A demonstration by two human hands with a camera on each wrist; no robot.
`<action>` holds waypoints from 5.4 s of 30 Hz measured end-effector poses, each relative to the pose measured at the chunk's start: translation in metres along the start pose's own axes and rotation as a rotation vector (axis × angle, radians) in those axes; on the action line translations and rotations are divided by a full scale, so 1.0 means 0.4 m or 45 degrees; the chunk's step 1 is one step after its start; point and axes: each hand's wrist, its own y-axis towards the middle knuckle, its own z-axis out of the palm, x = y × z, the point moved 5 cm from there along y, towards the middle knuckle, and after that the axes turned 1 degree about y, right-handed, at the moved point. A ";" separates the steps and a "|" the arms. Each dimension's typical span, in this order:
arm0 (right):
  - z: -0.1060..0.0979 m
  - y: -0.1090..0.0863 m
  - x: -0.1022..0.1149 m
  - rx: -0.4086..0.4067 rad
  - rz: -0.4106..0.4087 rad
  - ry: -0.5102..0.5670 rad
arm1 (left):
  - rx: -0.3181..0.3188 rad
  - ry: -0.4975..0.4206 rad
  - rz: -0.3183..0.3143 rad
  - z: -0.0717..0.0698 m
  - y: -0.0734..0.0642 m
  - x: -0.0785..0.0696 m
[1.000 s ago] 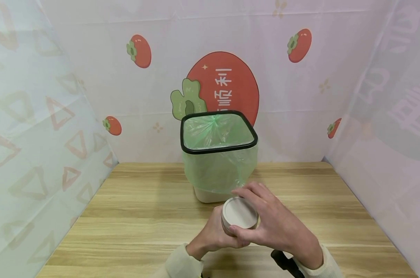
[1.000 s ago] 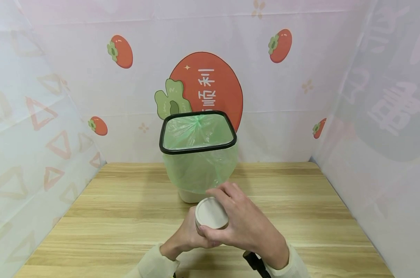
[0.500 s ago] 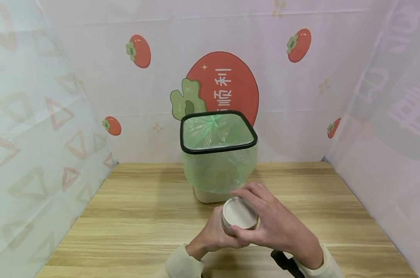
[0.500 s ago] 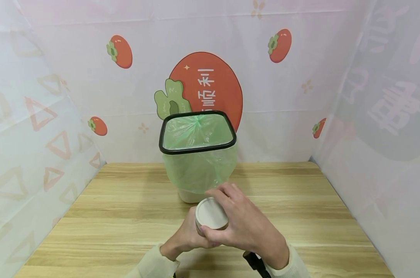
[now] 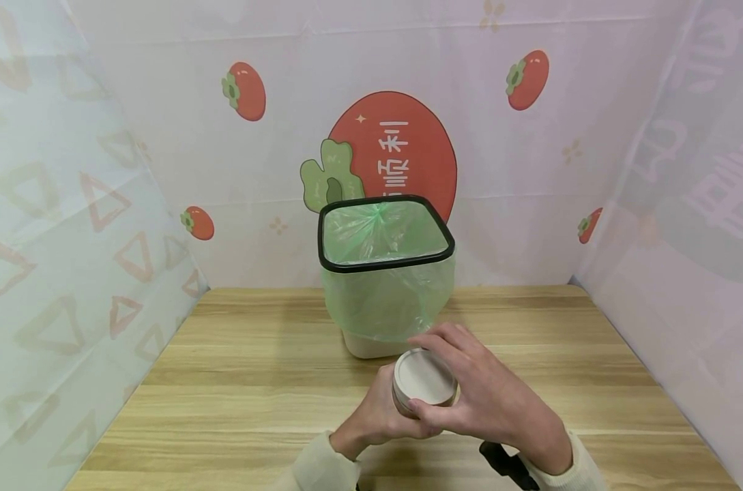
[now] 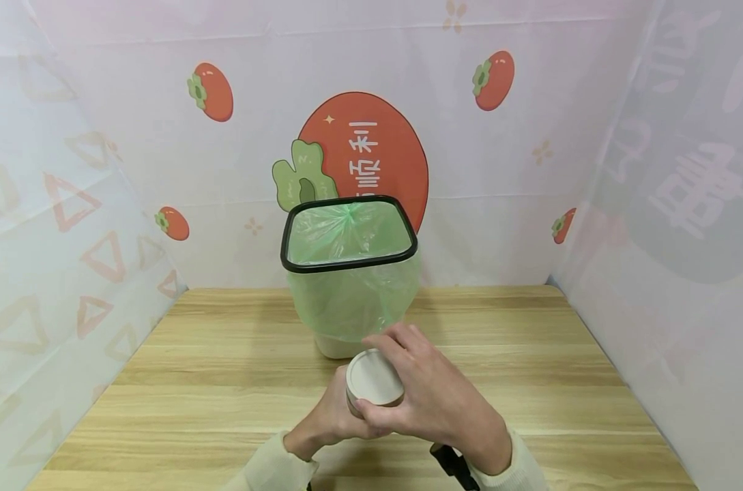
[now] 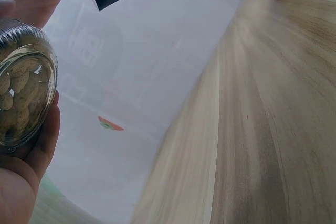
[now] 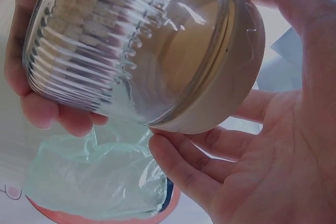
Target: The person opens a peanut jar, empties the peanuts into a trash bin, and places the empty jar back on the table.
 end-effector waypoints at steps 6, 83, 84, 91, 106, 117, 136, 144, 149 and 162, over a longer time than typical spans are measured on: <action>-0.001 -0.003 -0.003 0.004 0.025 -0.018 | -0.001 0.007 -0.009 0.000 0.000 0.001; 0.006 -0.007 0.000 0.105 0.073 -0.072 | 0.087 -0.062 0.003 0.029 -0.005 0.011; 0.006 -0.007 0.000 0.109 0.076 -0.068 | 0.088 -0.057 0.004 0.030 -0.005 0.011; 0.008 -0.005 -0.003 0.119 0.071 -0.048 | 0.099 -0.047 -0.006 0.031 -0.004 0.011; 0.011 -0.003 -0.001 0.117 0.050 -0.046 | 0.087 -0.065 -0.023 0.033 -0.007 0.013; 0.013 -0.005 0.000 0.118 0.050 -0.047 | 0.097 -0.077 -0.028 0.035 -0.007 0.016; 0.023 -0.010 -0.001 0.185 0.049 -0.039 | 0.127 -0.058 -0.048 0.044 -0.009 0.015; 0.018 -0.009 -0.002 0.179 0.035 -0.043 | 0.132 -0.058 -0.029 0.044 -0.009 0.013; 0.016 -0.009 -0.004 0.191 0.046 -0.038 | 0.145 -0.085 -0.017 0.046 -0.007 0.013; 0.002 -0.010 -0.015 0.177 0.075 -0.074 | 0.116 -0.064 -0.002 0.039 -0.003 0.011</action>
